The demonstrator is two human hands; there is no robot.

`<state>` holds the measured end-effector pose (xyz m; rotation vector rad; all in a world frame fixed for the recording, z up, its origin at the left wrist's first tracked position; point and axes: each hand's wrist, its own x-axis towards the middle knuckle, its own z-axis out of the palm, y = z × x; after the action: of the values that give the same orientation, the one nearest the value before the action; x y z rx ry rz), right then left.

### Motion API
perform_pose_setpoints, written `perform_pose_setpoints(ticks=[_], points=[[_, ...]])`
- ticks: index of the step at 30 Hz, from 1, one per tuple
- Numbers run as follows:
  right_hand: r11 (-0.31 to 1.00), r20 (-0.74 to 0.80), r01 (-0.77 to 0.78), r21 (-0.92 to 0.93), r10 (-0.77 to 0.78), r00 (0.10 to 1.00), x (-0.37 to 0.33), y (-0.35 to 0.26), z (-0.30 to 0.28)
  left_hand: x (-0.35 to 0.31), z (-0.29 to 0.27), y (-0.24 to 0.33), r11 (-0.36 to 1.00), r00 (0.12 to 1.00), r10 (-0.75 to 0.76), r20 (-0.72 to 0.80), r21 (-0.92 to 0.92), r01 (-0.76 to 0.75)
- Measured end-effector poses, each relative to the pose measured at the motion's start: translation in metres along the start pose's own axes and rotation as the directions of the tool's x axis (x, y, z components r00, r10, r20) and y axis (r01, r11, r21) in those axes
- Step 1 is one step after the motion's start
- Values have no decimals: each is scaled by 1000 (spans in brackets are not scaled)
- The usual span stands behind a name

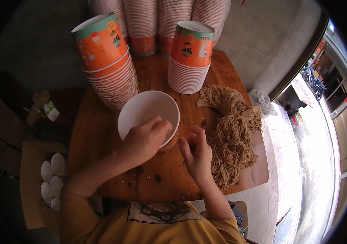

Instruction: Threading and tying loops of string onto paper cups for packaging or display.

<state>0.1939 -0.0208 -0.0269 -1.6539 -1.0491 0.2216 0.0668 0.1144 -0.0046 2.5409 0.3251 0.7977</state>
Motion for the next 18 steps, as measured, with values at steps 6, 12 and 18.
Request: perform_pose_setpoints(ticks=[6, 12, 18], points=[[986, 249, 121, -113, -90, 964, -1, 13, 7, 3, -3, 0, 940, 995, -95, -1, -330, 90], [995, 278, -46, 83, 21, 960, -1, 4, 0, 9, -7, -3, 572, 902, -299, 312, -697, 432], [995, 461, 21, 101, -65, 885, 30, -25, -36, 14, -2, -2, 494, 835, -351, 423, -674, 549]])
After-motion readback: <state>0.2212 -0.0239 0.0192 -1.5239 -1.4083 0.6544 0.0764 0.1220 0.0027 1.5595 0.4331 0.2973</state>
